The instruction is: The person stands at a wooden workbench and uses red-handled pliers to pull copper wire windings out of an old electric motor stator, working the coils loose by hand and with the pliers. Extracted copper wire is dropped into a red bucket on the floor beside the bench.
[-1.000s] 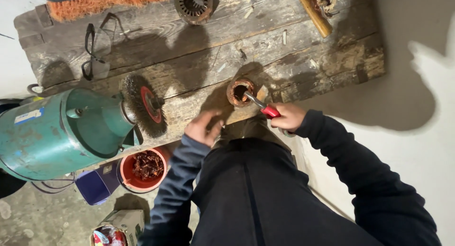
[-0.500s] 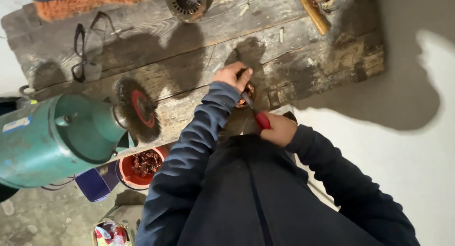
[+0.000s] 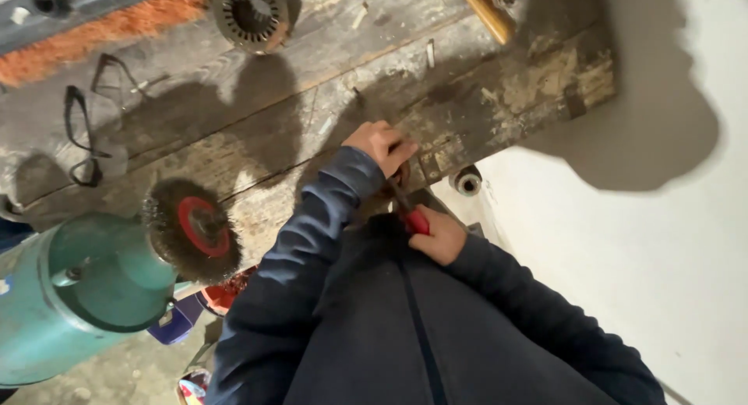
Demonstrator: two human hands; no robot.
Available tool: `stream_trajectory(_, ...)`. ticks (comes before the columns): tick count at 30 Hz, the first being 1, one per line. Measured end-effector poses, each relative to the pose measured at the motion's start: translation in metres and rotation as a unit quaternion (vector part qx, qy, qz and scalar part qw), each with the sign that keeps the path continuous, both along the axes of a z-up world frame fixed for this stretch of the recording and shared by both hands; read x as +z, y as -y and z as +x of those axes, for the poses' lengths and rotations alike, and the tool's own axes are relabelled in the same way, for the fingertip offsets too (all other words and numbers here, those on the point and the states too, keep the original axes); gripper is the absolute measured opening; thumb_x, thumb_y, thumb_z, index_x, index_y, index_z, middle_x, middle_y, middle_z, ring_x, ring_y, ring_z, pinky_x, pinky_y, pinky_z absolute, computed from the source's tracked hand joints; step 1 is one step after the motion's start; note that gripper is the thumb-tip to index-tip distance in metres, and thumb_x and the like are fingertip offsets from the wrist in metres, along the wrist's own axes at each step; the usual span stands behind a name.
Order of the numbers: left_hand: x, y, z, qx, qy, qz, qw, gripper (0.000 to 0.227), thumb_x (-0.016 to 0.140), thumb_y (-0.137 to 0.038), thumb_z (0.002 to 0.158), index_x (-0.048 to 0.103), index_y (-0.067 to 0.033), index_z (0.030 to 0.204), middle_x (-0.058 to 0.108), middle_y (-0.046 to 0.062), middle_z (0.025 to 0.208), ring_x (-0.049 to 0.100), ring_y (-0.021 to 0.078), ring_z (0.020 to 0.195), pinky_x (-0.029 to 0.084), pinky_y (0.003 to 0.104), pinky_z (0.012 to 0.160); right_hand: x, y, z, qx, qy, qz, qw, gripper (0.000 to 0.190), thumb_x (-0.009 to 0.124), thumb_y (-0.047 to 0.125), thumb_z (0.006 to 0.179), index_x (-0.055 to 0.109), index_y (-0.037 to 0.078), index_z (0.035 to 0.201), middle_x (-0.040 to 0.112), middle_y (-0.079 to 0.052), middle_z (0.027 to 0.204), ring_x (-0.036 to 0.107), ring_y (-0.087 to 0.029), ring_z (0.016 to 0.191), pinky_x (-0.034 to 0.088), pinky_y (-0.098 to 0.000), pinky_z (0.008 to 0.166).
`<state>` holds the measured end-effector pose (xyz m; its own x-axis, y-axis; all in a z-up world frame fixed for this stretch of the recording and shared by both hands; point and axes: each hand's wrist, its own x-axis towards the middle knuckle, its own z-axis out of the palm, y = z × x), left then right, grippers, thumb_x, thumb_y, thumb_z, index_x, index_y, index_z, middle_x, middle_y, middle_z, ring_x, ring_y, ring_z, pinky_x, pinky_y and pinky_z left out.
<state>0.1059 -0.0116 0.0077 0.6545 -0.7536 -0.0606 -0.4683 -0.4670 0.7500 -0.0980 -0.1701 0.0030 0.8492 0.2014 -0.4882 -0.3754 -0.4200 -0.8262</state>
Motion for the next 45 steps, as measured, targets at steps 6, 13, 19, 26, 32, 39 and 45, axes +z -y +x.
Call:
stream_trajectory(6,-0.028,-0.003,-0.022,0.120,0.124,-0.003,0.985,0.027,0.071,-0.035,0.093,0.077,-0.0095,0.086,0.069,0.012,0.087,0.065,0.0388,0.085,0.054,0.051,0.073,-0.029,0.000,-0.011,-0.004,0.024,-0.108,0.994,0.050,0.072,0.032,0.074,0.060,0.007,0.116,0.069,-0.022,0.092,0.067,-0.043,0.089,0.051,-0.0491,0.076)
stream_trajectory(13,-0.022,-0.008,-0.014,0.122,0.007,0.004,0.992,0.030,0.072,-0.037,0.091,0.075,-0.0079,0.084,0.068,0.012,0.085,0.065,0.0374,0.084,0.053,0.052,0.070,-0.027,-0.004,-0.004,-0.049,0.047,-0.011,0.998,0.050,0.069,0.026,0.071,0.062,0.005,0.116,0.071,-0.019,0.091,0.069,-0.040,0.086,0.053,-0.0453,0.076)
stream_trajectory(19,-0.010,-0.002,-0.007,0.014,0.023,0.240,0.970,0.054,0.059,-0.061,0.103,0.073,-0.0128,0.083,0.066,0.009,0.078,0.064,0.0333,0.071,0.051,0.049,0.058,-0.035,-0.007,-0.002,-0.042,0.126,-0.003,0.991,0.054,0.068,0.025,0.073,0.061,0.004,0.123,0.070,-0.021,0.094,0.068,-0.042,0.087,0.055,-0.0446,0.075)
stream_trajectory(26,-0.008,0.001,-0.007,-0.035,0.110,0.189,0.975,0.053,0.052,-0.060,0.099,0.078,-0.0182,0.082,0.071,0.006,0.076,0.068,0.0320,0.067,0.052,0.050,0.049,-0.040,-0.011,-0.012,-0.072,0.065,-0.010,0.995,0.051,0.071,0.024,0.073,0.064,0.003,0.119,0.071,-0.022,0.092,0.069,-0.041,0.086,0.055,-0.0448,0.076)
stream_trajectory(32,-0.003,0.002,-0.001,-0.049,0.081,0.199,0.975,0.049,0.052,-0.054,0.101,0.079,-0.0179,0.081,0.072,0.006,0.080,0.068,0.0319,0.080,0.054,0.051,0.055,-0.057,-0.004,-0.013,-0.059,0.109,0.013,0.992,0.052,0.071,0.021,0.072,0.065,0.002,0.120,0.070,-0.022,0.093,0.069,-0.041,0.086,0.055,-0.0444,0.076)
stream_trajectory(39,-0.004,0.002,0.005,-0.070,0.058,0.189,0.978,0.047,0.055,-0.052,0.099,0.078,-0.0173,0.077,0.072,0.005,0.081,0.067,0.0312,0.084,0.055,0.049,0.058,-0.096,-0.007,-0.014,-0.073,0.155,0.032,0.985,0.053,0.072,0.023,0.072,0.062,0.000,0.119,0.068,-0.024,0.101,0.068,-0.043,0.091,0.055,-0.0440,0.079)
stream_trajectory(45,-0.012,0.000,0.003,-0.066,0.075,0.165,0.981,0.045,0.056,-0.049,0.099,0.077,-0.0171,0.076,0.072,0.004,0.079,0.066,0.0320,0.081,0.054,0.048,0.056,-0.076,-0.001,-0.001,-0.037,0.143,0.020,0.989,0.055,0.075,0.019,0.068,0.064,0.002,0.120,0.069,-0.022,0.099,0.067,-0.043,0.090,0.055,-0.0428,0.078)
